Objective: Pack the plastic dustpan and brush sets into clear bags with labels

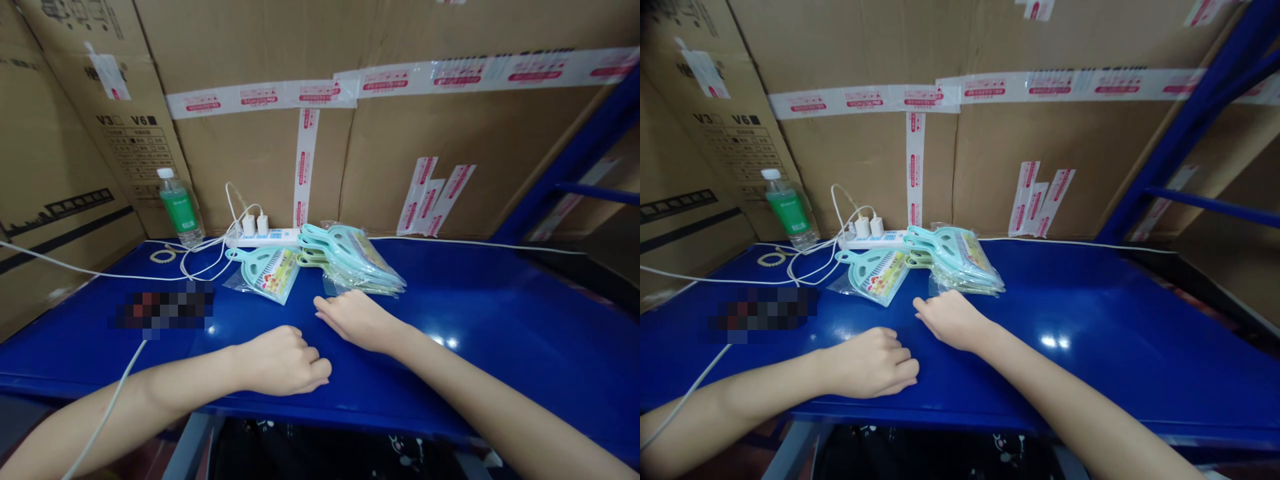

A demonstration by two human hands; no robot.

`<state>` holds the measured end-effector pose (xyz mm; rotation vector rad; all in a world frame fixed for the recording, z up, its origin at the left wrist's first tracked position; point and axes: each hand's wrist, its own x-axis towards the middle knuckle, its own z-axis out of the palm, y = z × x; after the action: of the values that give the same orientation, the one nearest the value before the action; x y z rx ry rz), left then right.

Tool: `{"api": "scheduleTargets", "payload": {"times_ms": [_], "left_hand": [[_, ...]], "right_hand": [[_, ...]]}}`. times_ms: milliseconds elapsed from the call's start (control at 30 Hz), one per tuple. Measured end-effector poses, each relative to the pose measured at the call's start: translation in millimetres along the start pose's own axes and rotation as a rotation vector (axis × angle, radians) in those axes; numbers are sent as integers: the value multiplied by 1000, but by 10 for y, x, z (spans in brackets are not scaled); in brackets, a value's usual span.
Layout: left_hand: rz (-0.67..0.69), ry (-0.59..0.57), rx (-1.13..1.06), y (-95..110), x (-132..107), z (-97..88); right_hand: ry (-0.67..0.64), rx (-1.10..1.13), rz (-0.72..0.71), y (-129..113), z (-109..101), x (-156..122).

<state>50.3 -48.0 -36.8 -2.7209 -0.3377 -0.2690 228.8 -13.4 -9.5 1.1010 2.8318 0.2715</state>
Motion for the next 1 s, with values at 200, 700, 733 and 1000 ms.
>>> {"api": "scheduleTargets", "payload": {"times_ms": [200, 700, 733, 1000], "left_hand": [[-7, -5, 0, 6, -1, 8], [-4, -18, 0, 6, -8, 7], [-4, -18, -1, 5, -8, 8], [-7, -16, -10, 5, 4, 2]], "right_hand": [[-20, 14, -37, -5, -5, -7], [-33, 3, -32, -3, -19, -2], [-29, 1, -29, -2, -15, -2], [-10, -8, -8, 11, 0, -4]]}}
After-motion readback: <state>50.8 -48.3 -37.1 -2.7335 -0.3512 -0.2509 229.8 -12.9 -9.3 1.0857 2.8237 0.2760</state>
